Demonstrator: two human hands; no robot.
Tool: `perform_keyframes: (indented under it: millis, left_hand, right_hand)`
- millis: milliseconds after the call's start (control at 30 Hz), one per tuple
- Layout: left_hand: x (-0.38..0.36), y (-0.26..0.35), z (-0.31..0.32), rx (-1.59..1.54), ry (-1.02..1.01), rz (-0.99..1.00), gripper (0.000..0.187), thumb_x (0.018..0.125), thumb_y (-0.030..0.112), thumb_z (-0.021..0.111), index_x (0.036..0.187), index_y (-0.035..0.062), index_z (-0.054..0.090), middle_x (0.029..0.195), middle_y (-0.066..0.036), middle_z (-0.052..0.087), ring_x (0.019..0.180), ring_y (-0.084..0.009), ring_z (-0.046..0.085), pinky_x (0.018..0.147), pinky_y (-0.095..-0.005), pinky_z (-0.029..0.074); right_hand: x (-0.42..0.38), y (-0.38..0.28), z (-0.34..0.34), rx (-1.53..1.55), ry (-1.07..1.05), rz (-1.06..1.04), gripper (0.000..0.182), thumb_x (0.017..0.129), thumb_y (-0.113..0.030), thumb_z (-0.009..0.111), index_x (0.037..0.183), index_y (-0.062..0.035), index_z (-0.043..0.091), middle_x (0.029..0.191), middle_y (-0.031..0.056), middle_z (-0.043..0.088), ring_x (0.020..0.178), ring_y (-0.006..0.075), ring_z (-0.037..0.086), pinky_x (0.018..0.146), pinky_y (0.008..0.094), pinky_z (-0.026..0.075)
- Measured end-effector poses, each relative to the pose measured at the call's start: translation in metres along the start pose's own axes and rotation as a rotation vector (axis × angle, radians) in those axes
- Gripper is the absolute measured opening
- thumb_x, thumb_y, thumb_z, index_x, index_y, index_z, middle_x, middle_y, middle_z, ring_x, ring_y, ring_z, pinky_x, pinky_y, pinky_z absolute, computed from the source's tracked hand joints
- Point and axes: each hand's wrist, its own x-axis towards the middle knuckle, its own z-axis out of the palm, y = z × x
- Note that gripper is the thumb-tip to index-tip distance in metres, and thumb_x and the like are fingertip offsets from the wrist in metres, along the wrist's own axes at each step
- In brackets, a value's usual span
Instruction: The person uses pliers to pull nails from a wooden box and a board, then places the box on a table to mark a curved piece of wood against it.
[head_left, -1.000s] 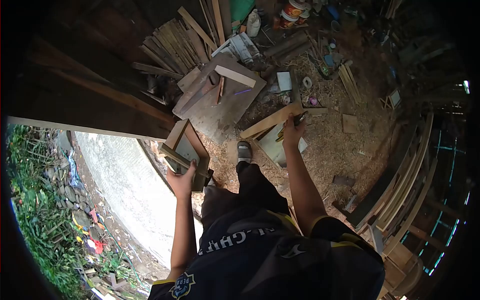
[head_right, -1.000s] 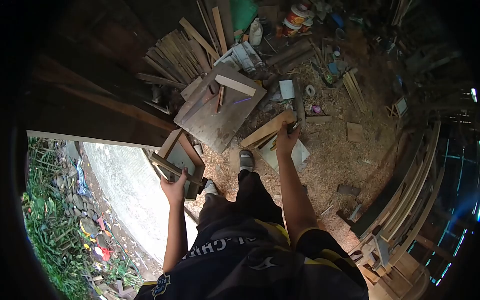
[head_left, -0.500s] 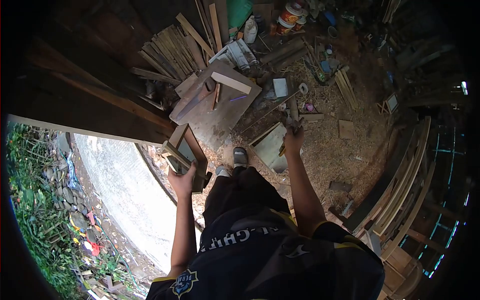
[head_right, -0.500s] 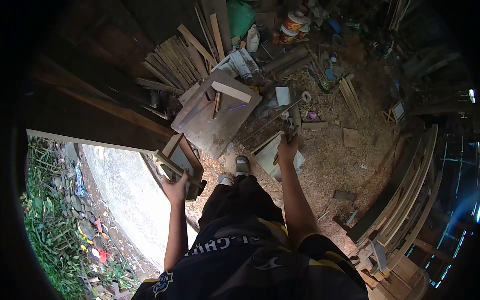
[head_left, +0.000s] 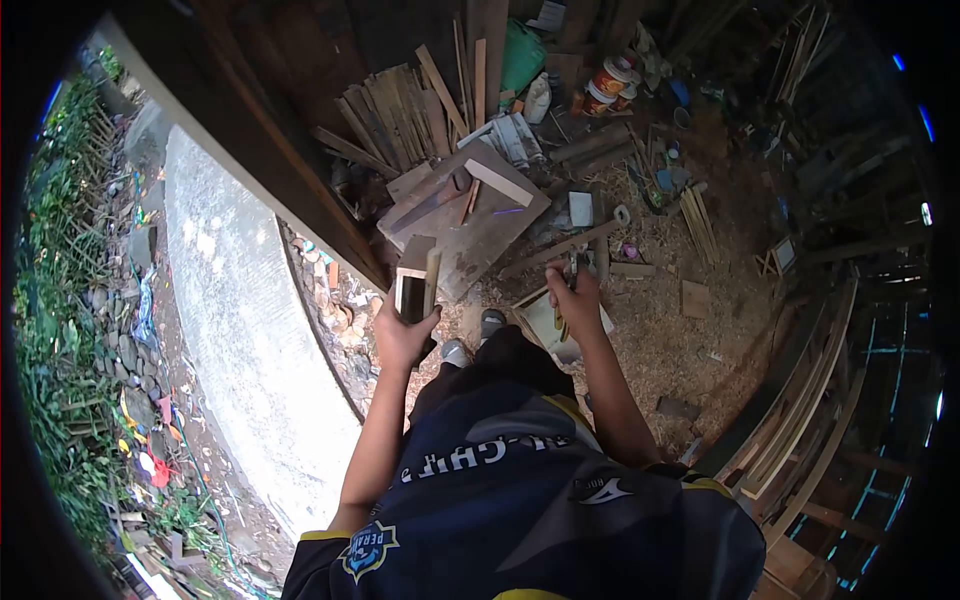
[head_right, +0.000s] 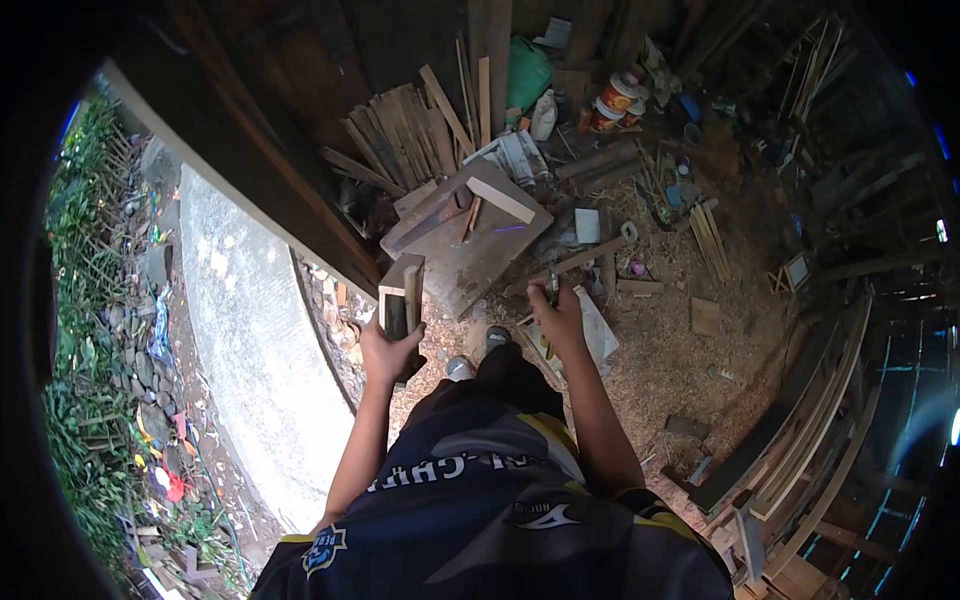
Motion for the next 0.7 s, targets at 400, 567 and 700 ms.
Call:
perform_keyframes:
  millis: [400, 567, 700]
  left_hand:
    - [-0.005, 0.026, -0.003, -0.007, 0.063, 0.205, 0.073, 0.069, 0.021, 0.091, 0.133, -0.0005, 0.066, 0.107, -0.023, 0.077, 0.101, -0.0389, 0.076, 0.089, -0.0438, 0.060]
    - [0.001, 0.026, 0.009, 0.037, 0.041, 0.239, 0.074, 0.067, 0.024, 0.093, 0.132, -0.0009, 0.066, 0.108, -0.024, 0.077, 0.101, -0.0393, 0.076, 0.088, -0.0441, 0.060]
    - [0.021, 0.030, 0.026, 0.064, -0.044, 0.224, 0.089, 0.063, 0.034, 0.100, 0.138, 0.0005, 0.065, 0.107, -0.025, 0.077, 0.098, -0.0407, 0.076, 0.088, -0.0451, 0.060]
  right_hand:
    - [-0.028, -0.058, 0.123, -0.087, -0.350, -0.358, 0.031, 0.094, -0.020, 0.082, 0.117, -0.0036, 0.069, 0.096, -0.0012, 0.069, 0.086, 0.0073, 0.060, 0.079, 0.0271, 0.051]
    - [-0.016, -0.048, 0.115, 0.036, -0.337, -0.148, 0.026, 0.098, -0.020, 0.078, 0.113, -0.0022, 0.068, 0.093, -0.0011, 0.070, 0.084, 0.0083, 0.062, 0.080, 0.0287, 0.053]
    - [0.008, -0.034, 0.112, 0.080, -0.262, -0.253, 0.016, 0.102, -0.017, 0.074, 0.109, -0.0065, 0.065, 0.083, -0.0049, 0.060, 0.062, 0.0044, 0.051, 0.056, 0.0241, 0.042]
